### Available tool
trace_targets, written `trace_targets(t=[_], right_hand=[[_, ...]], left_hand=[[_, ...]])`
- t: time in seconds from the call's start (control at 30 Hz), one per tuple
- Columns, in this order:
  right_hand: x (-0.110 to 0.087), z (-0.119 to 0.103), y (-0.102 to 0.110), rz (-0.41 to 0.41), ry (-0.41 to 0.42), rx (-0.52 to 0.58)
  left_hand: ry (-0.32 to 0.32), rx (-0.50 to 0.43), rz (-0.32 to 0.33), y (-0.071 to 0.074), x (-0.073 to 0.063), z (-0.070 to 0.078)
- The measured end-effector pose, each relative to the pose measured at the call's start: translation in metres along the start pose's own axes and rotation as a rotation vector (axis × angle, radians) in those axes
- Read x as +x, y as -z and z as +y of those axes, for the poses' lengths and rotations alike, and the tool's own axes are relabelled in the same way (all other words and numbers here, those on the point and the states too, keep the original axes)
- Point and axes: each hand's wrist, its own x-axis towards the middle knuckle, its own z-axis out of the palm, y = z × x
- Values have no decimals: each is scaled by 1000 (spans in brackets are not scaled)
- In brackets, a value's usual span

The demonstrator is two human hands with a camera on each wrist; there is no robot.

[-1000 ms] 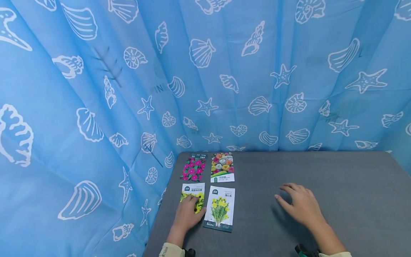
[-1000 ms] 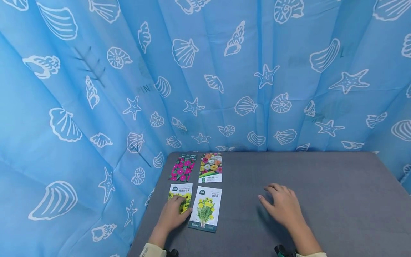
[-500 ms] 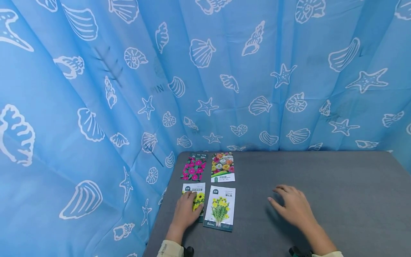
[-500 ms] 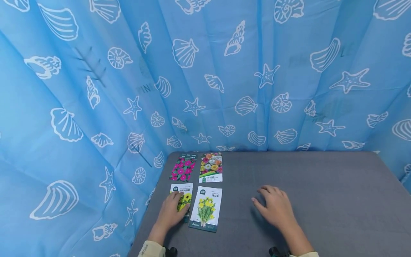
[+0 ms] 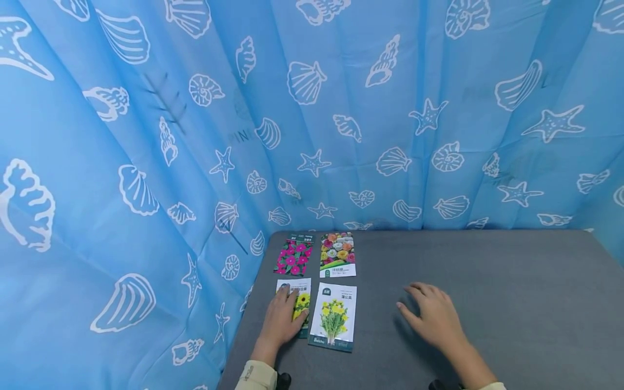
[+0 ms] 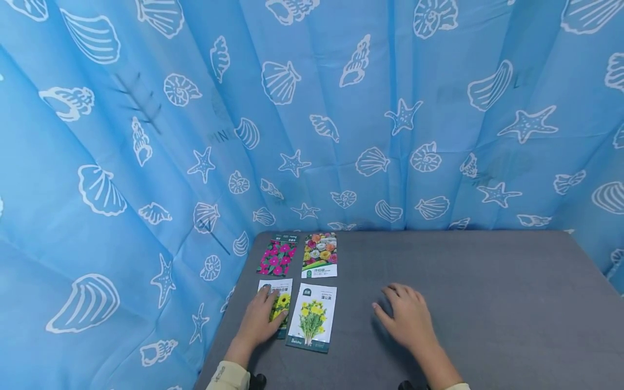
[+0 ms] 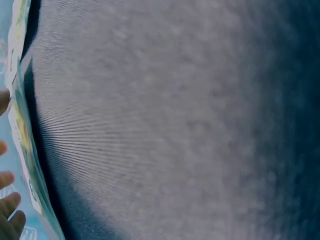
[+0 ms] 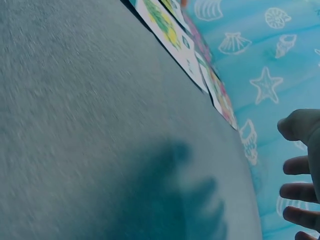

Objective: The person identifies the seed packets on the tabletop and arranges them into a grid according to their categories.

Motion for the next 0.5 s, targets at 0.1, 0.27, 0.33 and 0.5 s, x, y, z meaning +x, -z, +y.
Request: trace_targets(t=[0.1,0.27,0.33,0.5], right_hand=[[-1,-5,-7,13,17,14],[-4,-14,-20,-8,38,28],[-5,-18,-24,-15,44,25],[-4,-29,-32,-60,33,5]], left_hand=[[-7,0,-26,-1,1,0],[23,-48,-38,-2,1,1],[29,-55,-39,-2,1,0],[33,-54,-44,-5,2,-2]])
